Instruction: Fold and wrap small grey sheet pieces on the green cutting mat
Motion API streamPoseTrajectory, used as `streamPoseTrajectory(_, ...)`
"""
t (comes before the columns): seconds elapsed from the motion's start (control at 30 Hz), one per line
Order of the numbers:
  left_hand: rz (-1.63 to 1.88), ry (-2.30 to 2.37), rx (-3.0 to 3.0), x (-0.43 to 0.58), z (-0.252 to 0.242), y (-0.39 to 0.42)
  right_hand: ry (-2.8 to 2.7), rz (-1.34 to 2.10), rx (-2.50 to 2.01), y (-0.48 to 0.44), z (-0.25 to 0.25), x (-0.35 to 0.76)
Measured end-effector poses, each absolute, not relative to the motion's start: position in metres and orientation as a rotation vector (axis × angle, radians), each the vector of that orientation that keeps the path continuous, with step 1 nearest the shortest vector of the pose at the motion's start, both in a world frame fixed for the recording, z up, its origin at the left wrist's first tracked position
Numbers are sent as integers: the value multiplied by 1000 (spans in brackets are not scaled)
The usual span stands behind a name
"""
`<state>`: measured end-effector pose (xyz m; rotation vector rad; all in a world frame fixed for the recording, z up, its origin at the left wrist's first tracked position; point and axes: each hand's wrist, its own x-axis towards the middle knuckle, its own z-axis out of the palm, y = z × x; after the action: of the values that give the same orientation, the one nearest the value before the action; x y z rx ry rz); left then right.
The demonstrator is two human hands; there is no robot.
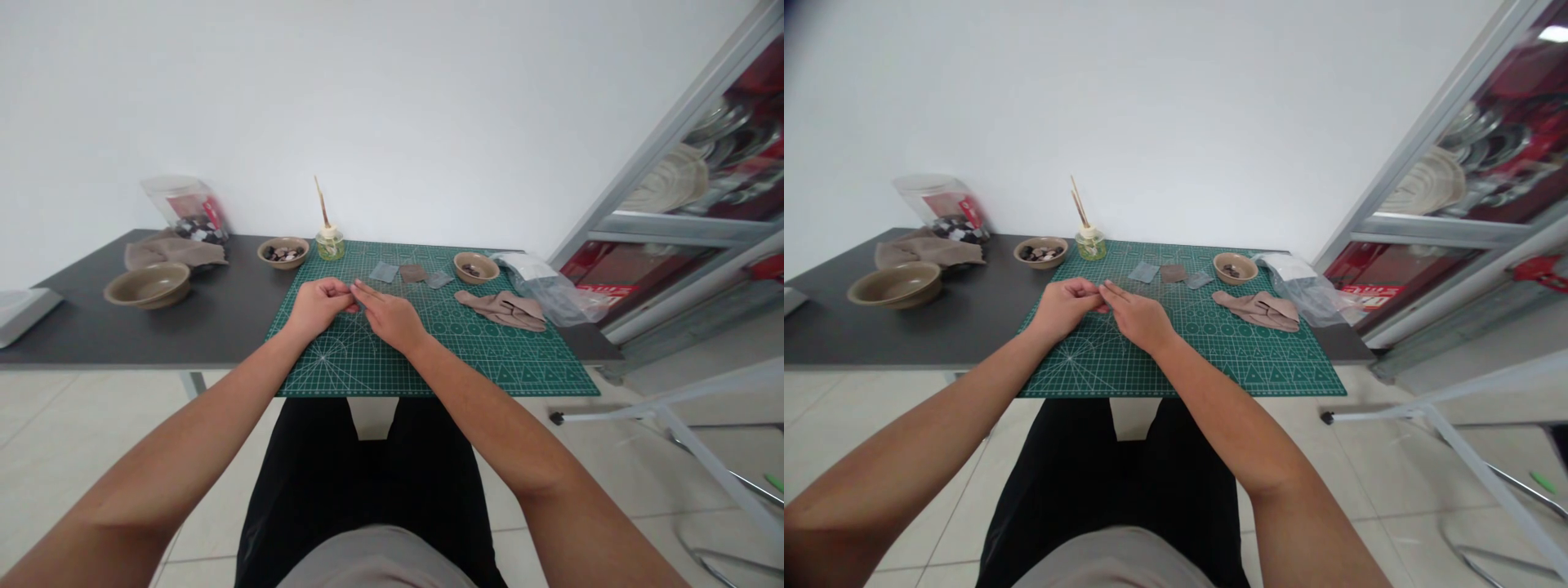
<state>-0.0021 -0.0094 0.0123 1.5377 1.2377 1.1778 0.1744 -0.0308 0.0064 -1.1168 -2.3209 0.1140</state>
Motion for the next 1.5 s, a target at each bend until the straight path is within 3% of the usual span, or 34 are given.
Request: streamPoseTrajectory(1.5,1243,1175,1762,-1,5,-3,-2399,-13,-1219,-31,8,171)
